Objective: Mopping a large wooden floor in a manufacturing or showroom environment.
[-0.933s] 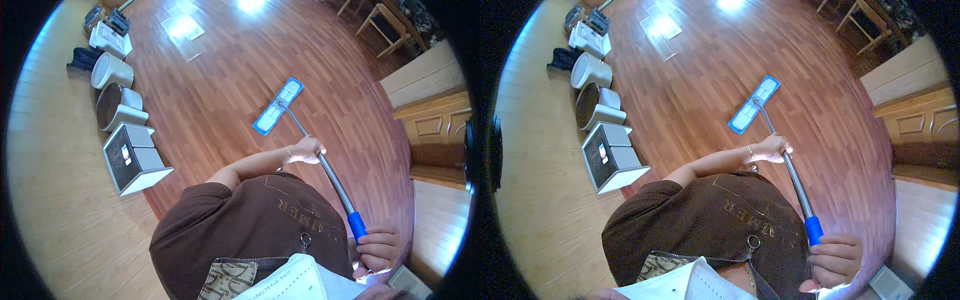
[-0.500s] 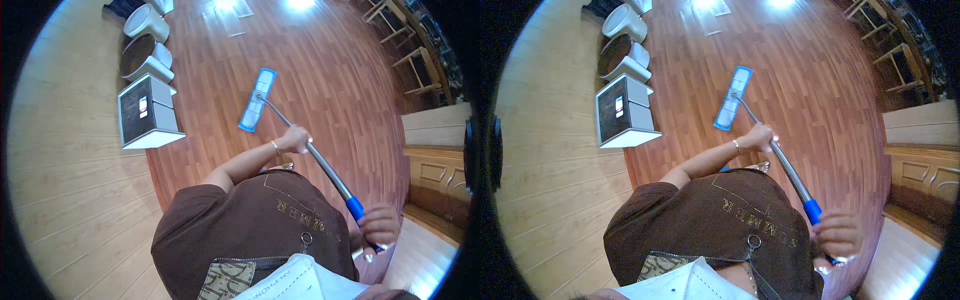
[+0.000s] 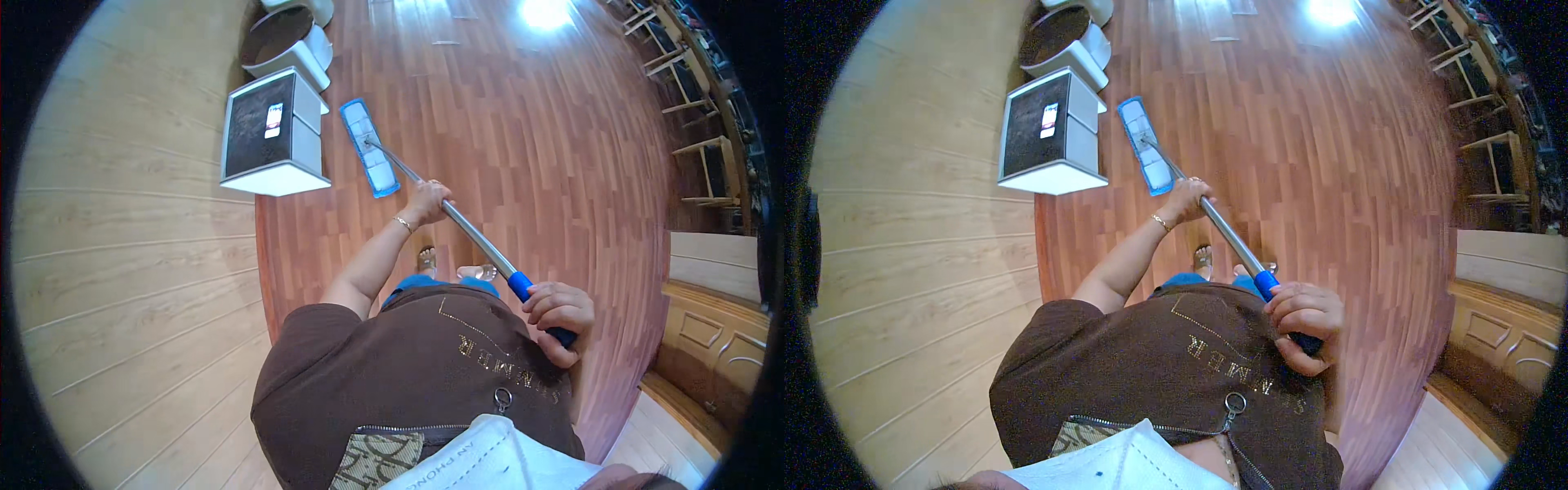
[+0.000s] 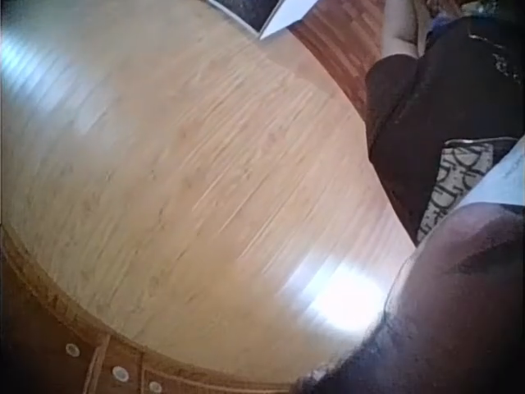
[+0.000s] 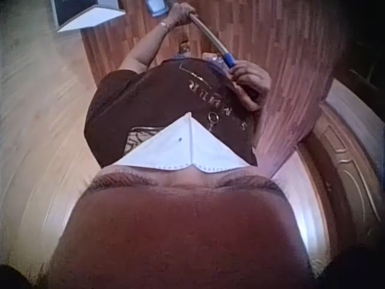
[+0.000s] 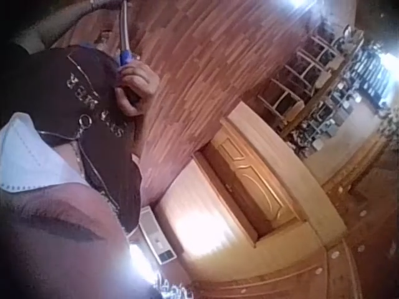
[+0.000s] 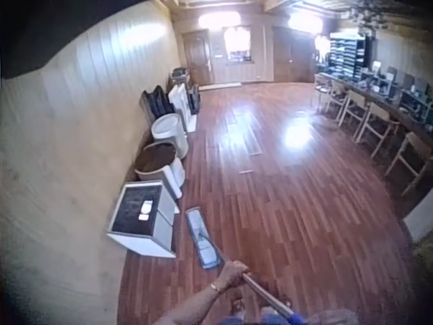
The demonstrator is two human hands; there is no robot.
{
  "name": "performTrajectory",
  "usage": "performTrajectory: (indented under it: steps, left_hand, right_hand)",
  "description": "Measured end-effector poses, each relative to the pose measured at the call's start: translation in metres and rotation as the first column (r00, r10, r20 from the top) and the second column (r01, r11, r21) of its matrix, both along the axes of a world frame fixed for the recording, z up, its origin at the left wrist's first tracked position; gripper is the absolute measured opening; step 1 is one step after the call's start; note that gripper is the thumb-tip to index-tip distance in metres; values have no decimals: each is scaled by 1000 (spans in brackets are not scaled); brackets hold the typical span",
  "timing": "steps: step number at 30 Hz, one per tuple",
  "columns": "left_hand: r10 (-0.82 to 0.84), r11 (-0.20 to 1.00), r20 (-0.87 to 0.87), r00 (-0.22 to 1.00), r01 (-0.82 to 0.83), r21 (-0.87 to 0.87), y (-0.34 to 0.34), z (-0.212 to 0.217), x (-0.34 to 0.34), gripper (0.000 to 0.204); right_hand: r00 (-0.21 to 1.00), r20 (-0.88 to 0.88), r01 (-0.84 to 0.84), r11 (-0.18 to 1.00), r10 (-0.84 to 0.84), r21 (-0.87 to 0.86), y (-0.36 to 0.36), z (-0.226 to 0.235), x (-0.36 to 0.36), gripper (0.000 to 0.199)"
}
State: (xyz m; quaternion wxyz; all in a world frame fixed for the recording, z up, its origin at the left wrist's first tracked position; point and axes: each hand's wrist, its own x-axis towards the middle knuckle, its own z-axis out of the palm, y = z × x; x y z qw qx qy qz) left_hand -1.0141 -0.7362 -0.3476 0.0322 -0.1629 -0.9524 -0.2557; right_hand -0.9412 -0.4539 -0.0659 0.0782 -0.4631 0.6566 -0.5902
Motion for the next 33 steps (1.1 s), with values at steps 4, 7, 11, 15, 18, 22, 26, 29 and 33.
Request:
performTrajectory:
  steps: [4,7,11,15,18,22,26,29,33]
  left_hand:
    - [75,995,94,993,-68,-67,-8,14,30,21]
    - [52,996,180,982,-38,-79,-4,20,67,20]
    - [-4,998,194,981,17,-68,10,39,103,20]
    - [-15,999,208,978,25,-45,37,61,153,19]
    - [-53,997,258,965,65,-37,60,75,183,12]
    - [-125,992,270,955,125,15,96,93,230,18]
    - [-129,990,439,889,141,5,122,90,271,18]
    - [7,1000,414,910,-13,11,116,76,308,18]
    - [175,982,413,894,-127,-142,83,59,345,15]
  right_hand:
    - [999,36,-24,998,22,60,-6,13,17,14]
    - [999,14,-44,997,44,65,-5,35,38,17]
    - [995,-45,-78,991,83,106,3,67,63,24]
    - [959,-151,-229,970,240,85,24,87,85,28]
    - [936,-222,-271,962,273,40,48,96,102,36]
    - [917,-248,-319,948,311,10,89,108,115,46]
    - [895,-265,-394,914,359,-94,124,92,119,44]
    - [874,-55,-474,819,484,-325,105,62,135,41]
    - [795,28,-555,745,606,-370,66,38,164,28]
